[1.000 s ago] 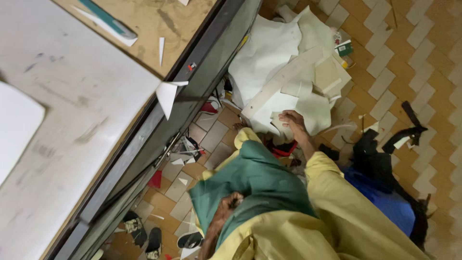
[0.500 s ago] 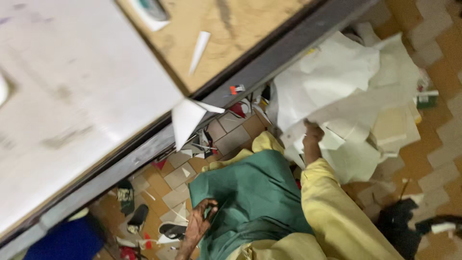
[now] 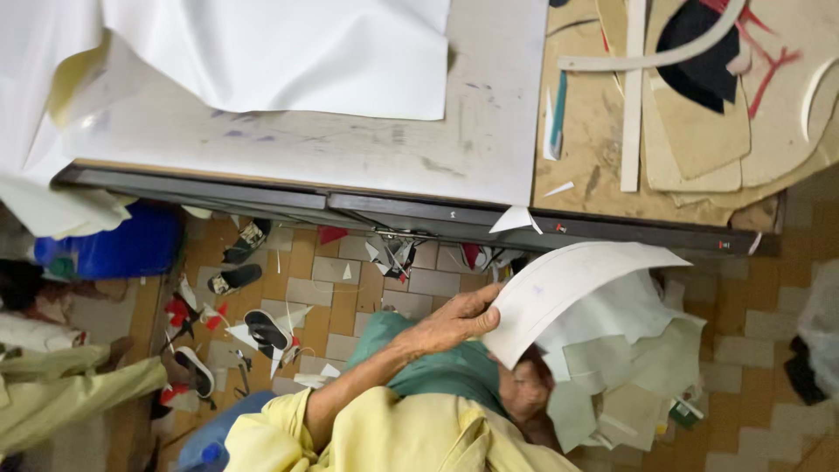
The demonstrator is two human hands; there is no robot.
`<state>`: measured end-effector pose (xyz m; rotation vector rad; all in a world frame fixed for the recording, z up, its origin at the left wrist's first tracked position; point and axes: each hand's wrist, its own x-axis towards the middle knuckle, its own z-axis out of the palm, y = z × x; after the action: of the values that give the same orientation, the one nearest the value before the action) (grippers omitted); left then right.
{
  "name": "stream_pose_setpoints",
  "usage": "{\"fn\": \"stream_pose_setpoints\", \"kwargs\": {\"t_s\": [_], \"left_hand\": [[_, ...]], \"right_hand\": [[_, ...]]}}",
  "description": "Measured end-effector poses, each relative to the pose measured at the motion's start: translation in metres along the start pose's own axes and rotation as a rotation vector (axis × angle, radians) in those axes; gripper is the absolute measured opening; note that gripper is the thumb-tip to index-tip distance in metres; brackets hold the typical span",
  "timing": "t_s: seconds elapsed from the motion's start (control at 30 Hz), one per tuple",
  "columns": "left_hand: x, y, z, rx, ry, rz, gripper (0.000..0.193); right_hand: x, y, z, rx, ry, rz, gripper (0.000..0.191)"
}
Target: The person measures and cuts a large white sheet of fabric on a work table using a ruler and a utility knife. They align the ruler, draw straight lines, and cut along the edges to produce rectangular pieces. The person also handles smaller fabric strips and a roll of tape during the process.
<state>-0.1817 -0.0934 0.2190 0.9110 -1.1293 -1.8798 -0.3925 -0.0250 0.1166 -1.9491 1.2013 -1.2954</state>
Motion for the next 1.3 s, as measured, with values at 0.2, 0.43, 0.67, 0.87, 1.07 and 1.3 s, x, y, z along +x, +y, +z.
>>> {"fn": "stream_pose_setpoints", "kwargs": {"t_s": [0.2,0.43,0.67,0.87,1.07,1.3], "left_hand": [[-0.069,0.035,-0.031,-0.184,0.6,0.361,0.05],[-0.187,0.042,-0.114,-0.05,1.266,0.737,0.052],[-0.264,0.039,-0.211,-0.509,1.551,0.88,0.045],[-0.281,0.05,-0.253,-0.117,1.534,0.47,0.056],[-0.326,0.096,-0.27,0.529,1.434,0.036,0.034],[-0.353,0.138,-0.239,0.558,1.372,-0.017,0.028]], "right_hand": [[0.058,0.008,0.035,0.001,-0.633,-0.052,0.03],[0.168,-0.047,0.082,0.036,-0.832,-0.245,0.041],[0.292,-0.092,0.202,-0.247,-0.755,-0.583,0.04],[0.331,-0.108,0.255,-0.38,-0.934,-0.644,0.051],[0.332,-0.114,0.255,-0.468,-0.896,-0.761,0.043],[0.335,-0.112,0.25,-0.42,-0.887,-0.962,0.028]]}}
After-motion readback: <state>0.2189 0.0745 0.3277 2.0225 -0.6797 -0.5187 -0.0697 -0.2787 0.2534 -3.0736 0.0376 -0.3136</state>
